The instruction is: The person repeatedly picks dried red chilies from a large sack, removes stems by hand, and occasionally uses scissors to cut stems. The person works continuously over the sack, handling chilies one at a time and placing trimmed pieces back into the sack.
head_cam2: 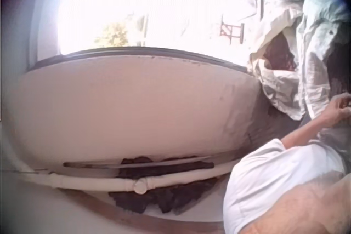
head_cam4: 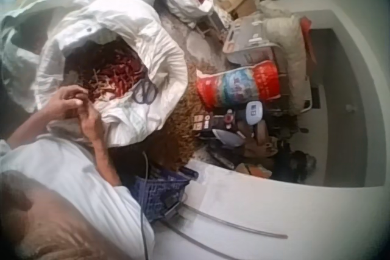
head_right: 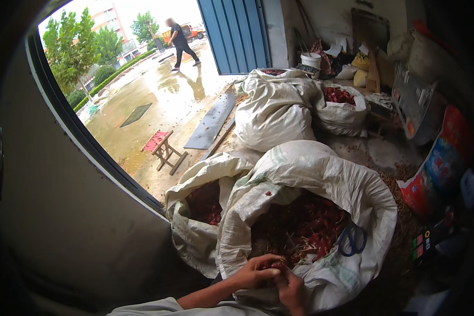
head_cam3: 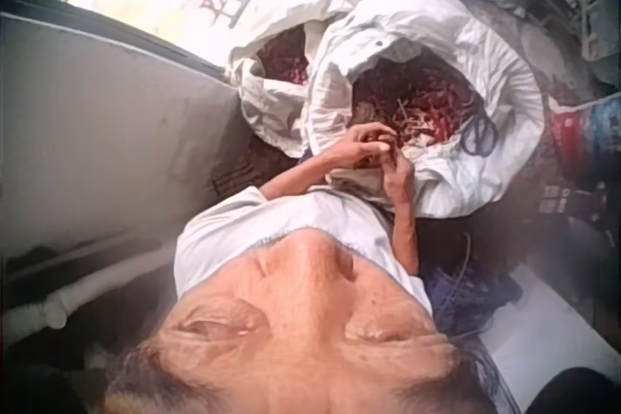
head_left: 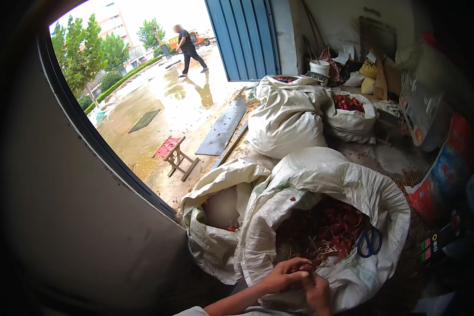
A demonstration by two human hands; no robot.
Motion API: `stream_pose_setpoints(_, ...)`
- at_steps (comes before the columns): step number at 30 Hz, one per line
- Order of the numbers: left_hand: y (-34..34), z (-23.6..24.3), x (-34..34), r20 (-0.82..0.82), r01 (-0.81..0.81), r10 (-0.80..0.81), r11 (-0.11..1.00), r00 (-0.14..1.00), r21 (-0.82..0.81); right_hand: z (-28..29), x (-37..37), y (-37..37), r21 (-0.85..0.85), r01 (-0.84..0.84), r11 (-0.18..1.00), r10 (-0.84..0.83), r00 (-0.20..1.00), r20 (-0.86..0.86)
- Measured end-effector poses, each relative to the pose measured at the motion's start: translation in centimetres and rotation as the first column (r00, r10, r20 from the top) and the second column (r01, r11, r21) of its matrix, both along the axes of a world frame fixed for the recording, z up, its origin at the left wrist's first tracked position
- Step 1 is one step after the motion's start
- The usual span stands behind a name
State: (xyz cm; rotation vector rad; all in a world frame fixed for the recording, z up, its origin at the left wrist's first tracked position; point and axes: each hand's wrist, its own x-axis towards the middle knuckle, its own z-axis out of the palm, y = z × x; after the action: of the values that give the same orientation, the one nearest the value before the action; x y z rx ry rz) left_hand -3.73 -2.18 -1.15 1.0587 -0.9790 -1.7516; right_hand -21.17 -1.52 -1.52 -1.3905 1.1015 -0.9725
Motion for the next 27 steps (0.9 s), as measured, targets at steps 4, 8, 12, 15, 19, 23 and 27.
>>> stream_pose_setpoints(4,-0.4,0.6,0.3,0.404,0.075,0.113,0.904,0.908,-0.421,3.0,-0.6,0.0,-0.130,-0.110,0.985,0.041,0.894,-0.447)
stream_pose_setpoints(8,-0.3,1.1,0.3,0.494,0.158,0.217,0.775,0.842,-0.612,4.0,-1.6,-0.3,-0.202,-0.047,0.978,-0.029,0.933,-0.360)
stream_pose_setpoints(12,0.6,2.6,-0.6,0.753,0.426,0.192,0.725,0.629,-0.541,2.5,-2.5,0.1,-0.344,-0.160,0.925,-0.036,0.866,-0.499)
stream_pose_setpoints(15,1.4,3.0,-0.4,0.715,0.430,0.166,0.700,0.679,-0.571,2.0,-2.7,0.8,-0.419,-0.203,0.885,-0.017,0.885,-0.465)
stream_pose_setpoints(19,1.8,3.1,-0.1,0.733,0.480,0.064,0.717,0.677,-0.505,1.6,-3.1,1.1,-0.284,-0.220,0.933,0.118,0.934,-0.336)
stream_pose_setpoints(23,2.2,1.9,-0.2,0.719,0.397,0.110,0.771,0.687,-0.497,2.0,-2.1,0.9,-0.458,-0.127,0.880,-0.023,0.951,-0.308)
stream_pose_setpoints(27,2.6,1.1,-0.1,0.576,0.207,0.079,0.887,0.813,-0.414,1.0,-1.1,0.7,-0.296,-0.022,0.955,0.002,0.998,-0.067)
